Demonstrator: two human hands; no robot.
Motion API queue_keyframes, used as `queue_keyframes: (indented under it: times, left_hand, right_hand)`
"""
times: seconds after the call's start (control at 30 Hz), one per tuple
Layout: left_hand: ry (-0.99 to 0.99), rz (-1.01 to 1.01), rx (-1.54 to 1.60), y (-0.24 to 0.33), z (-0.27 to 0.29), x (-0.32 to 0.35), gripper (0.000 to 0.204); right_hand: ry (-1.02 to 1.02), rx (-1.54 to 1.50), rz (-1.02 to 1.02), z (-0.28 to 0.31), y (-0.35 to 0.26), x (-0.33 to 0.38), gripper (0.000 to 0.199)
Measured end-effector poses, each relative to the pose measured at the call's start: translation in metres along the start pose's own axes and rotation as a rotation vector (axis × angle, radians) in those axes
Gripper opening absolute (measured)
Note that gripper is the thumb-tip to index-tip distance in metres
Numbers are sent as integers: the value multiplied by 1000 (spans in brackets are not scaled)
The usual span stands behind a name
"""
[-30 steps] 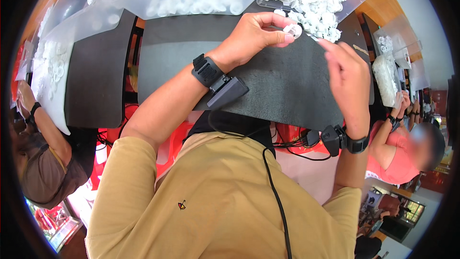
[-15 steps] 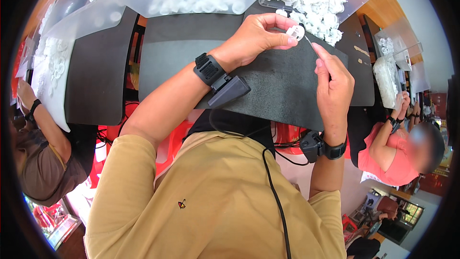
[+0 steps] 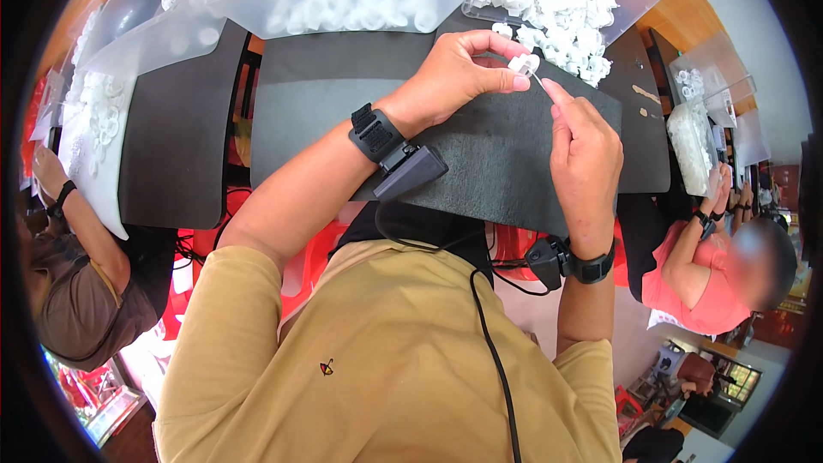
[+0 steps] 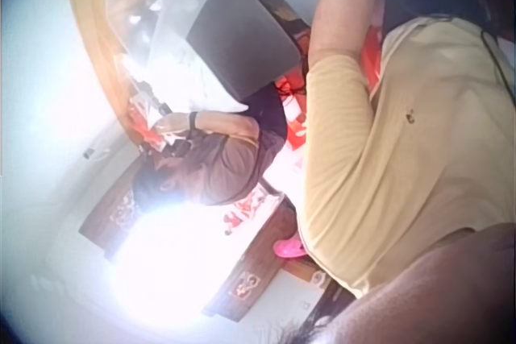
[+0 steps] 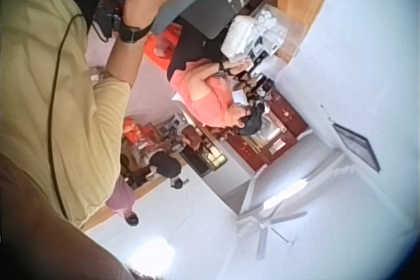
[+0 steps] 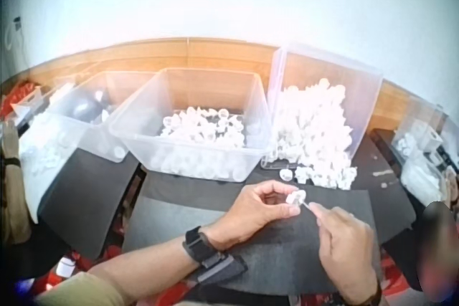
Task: Assembling small white plastic components at a manufacturing table.
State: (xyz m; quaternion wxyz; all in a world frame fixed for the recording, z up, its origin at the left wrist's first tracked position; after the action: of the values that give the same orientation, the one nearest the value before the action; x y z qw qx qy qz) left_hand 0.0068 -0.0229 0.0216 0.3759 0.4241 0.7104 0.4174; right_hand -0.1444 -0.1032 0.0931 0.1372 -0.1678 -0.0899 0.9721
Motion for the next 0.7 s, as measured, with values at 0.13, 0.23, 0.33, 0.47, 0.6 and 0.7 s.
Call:
queue_keyframes:
  times: [0.13,0.23,0.33,0.47,0.6,0.7]
  left_hand:
    - [-13,-10,-98,2,-4,1,32]
    - [8,-27,-52,0,2,-1,32]
    - [8,-39,87,-2,5,-2,34]
    - [-14,11,118,-3,2,-1,40]
    - [-34,26,150,-2,3,-2,44]
    - [-39,17,160,-1,1,-1,45]
  right_hand:
    - [-20,15,24,-1,0,-5,27]
    - [-30,33,75,-1,1,-9,26]
    - [-43,-259,8,-1,10,-7,25]
    - [6,-362,-70,-4,10,-5,23]
    - [8,-476,-124,-9,10,-4,23]
    - [7,-431,-89,-8,9,-2,23]
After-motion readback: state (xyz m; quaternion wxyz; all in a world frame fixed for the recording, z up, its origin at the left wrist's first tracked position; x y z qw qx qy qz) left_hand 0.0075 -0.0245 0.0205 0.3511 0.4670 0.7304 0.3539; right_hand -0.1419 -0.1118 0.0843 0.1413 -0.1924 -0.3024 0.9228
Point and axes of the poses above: each hand's wrist, its own x-axis away from the middle knuckle, its own z-axis out of the back of the hand, y = z × x, the point moved 3 cm from there along -x, towards the middle knuckle, and after that the axes turned 10 degrees about -y, right-handed, at the moved point
